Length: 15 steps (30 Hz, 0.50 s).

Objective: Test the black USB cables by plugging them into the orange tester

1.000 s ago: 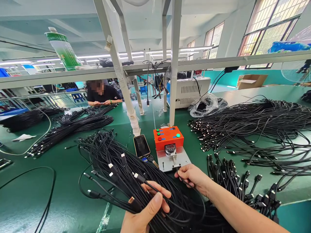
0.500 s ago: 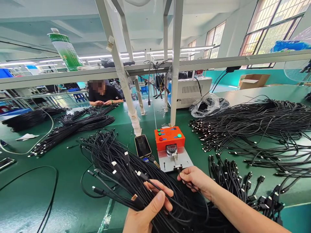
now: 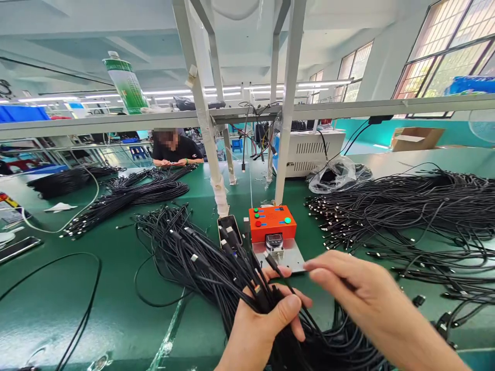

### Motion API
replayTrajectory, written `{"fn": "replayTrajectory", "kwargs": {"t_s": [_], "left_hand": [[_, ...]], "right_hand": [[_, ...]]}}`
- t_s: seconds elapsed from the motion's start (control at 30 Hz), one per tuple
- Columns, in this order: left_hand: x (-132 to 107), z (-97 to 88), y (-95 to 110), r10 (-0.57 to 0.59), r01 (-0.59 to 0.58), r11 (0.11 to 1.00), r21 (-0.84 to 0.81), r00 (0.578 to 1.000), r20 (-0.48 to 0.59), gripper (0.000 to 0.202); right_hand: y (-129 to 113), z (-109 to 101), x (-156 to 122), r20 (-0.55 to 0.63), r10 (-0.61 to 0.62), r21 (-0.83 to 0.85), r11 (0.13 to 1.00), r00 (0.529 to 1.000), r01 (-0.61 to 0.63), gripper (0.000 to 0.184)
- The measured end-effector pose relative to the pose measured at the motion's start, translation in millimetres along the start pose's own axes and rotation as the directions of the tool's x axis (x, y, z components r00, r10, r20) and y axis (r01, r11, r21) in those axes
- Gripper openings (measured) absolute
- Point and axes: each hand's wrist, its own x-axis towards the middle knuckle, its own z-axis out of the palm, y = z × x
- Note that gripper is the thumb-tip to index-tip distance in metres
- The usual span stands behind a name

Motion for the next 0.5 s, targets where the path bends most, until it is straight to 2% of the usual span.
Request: {"fn": "replayTrajectory", "kwargs": {"t_s": [0.03,0.1,0.17,0.27,0.33,0.4,0.5], "left_hand": [[1.3,1.4,-1.2,-0.004,0.004,1.0,0.004,1.0,0.017,0.028],[2.3,1.5,-3.1,0.003,-0.003,1.0,0.015,0.999,0.053,0.027],[0.4,-2.6,-4.7,0.0,-0.002,1.0,0.022,0.998,0.058,0.026],[-8.1,-15.8,-8.6,-0.025,0.025,1.0,-0.003,1.0,0.015,0.022],[-15.2,-26.9,-12.4,-0.038,0.038,0.999,-0.035,0.999,0.015,0.02],[-21.2,-37.0,-15.8,-0.058,0.06,0.997,-0.051,0.998,0.035,0.018],[-26.5,-46.2,-16.9,-0.08,0.083,0.996,-0.041,0.995,0.062,0.016]], "right_hand": [[-15.5,12.5,6.7,0.089,-0.022,0.065,0.998,0.996,0.016,0.022],[-33.9,27.6,18.1,0.24,-0.005,0.214,0.976,0.971,-0.048,0.027],[-34.9,28.1,25.7,0.294,0.061,0.33,0.93,0.954,-0.162,0.029],[-12.3,16.0,32.1,0.273,0.165,0.472,0.836,0.948,-0.281,0.03],[11.7,14.5,33.8,0.321,0.22,0.56,0.741,0.921,-0.372,0.03],[38.3,25.2,33.2,0.414,0.262,0.589,0.653,0.872,-0.476,0.033],[74.0,57.3,30.0,0.5,0.336,0.517,0.624,0.798,-0.587,0.036]]}}
